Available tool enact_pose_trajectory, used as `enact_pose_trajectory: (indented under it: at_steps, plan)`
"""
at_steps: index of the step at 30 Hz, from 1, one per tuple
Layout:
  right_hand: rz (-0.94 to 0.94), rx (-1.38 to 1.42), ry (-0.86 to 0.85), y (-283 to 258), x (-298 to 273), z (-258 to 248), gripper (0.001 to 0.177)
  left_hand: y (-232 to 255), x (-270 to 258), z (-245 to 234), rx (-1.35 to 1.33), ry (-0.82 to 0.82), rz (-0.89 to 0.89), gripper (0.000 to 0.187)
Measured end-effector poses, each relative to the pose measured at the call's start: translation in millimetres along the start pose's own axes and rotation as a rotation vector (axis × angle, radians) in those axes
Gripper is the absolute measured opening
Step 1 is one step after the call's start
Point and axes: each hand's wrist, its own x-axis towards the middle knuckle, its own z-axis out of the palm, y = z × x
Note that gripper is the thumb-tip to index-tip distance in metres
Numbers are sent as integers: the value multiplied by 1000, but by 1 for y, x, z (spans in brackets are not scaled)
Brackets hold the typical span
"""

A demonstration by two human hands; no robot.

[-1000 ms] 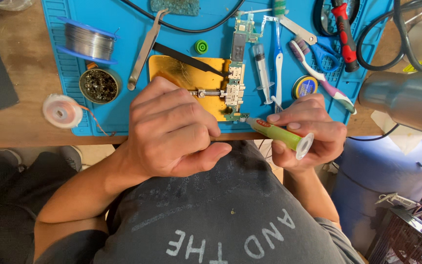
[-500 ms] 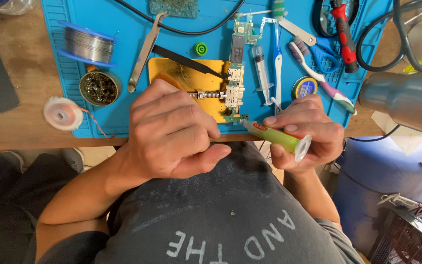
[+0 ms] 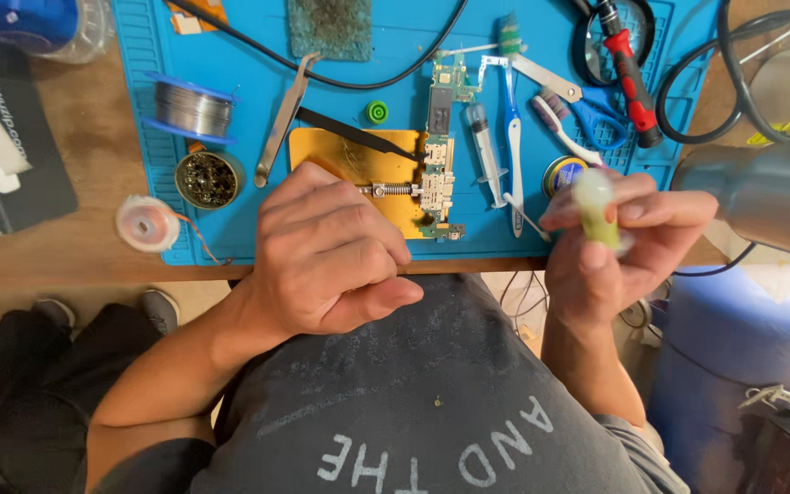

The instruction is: The person applies a green liquid from a tube onto a circuit board clamped to a workbench. They then use a hot air gun to heat the board while manipulating it with tweezers.

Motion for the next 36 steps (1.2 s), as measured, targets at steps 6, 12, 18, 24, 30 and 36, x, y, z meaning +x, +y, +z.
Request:
enact_pose_trajectory:
  at_steps: [6, 12, 18, 24, 30, 36]
  plan:
    - [231, -144, -149, -16, 0, 4, 57, 4, 2, -6, -56, -89, -11, 73]
    - [87, -396, -262, -22, 20, 1, 36, 11, 4, -6, -14, -58, -52, 69]
    - [-49, -445, -305, -33, 51, 3, 33, 10, 0, -24, 99, 58, 86, 49]
    - [-195, -681, -612, -32, 97, 41, 38, 0, -6, -27, 65, 28, 150, 65]
    - [-335, -826, -708, -17, 116, 66, 47, -2, -3, -26, 46, 65, 155, 55]
    - [-353, -868, -727, -21, 120, 78, 46, -2, -6, -31, 35, 39, 148, 51]
